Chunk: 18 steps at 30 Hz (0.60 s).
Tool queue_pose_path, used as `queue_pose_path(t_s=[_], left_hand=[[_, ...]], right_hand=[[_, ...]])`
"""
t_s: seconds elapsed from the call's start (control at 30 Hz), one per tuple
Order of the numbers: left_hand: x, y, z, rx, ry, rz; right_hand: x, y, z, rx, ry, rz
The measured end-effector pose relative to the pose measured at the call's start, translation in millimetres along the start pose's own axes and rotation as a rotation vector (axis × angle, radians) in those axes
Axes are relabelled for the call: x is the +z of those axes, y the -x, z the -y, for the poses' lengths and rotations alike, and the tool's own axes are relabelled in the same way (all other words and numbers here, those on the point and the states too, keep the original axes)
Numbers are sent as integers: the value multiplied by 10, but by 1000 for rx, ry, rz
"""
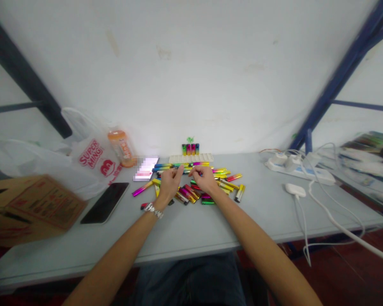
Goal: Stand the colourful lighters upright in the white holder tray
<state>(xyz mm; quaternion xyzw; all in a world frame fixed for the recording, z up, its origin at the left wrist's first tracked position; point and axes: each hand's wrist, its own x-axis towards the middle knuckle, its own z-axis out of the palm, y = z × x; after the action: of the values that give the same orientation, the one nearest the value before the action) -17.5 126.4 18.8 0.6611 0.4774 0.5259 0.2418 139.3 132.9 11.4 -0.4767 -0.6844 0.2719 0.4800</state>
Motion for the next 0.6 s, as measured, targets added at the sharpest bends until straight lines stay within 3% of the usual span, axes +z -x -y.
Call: queue_pose_path(t_s=[0.23,0.6], left_hand=[[26,-53,65,-27,-88,-2],[5,-5,2,-36,-127,21]], right_hand=[[-2,6,18,-15,16,16],[12,4,2,-34,6,29]])
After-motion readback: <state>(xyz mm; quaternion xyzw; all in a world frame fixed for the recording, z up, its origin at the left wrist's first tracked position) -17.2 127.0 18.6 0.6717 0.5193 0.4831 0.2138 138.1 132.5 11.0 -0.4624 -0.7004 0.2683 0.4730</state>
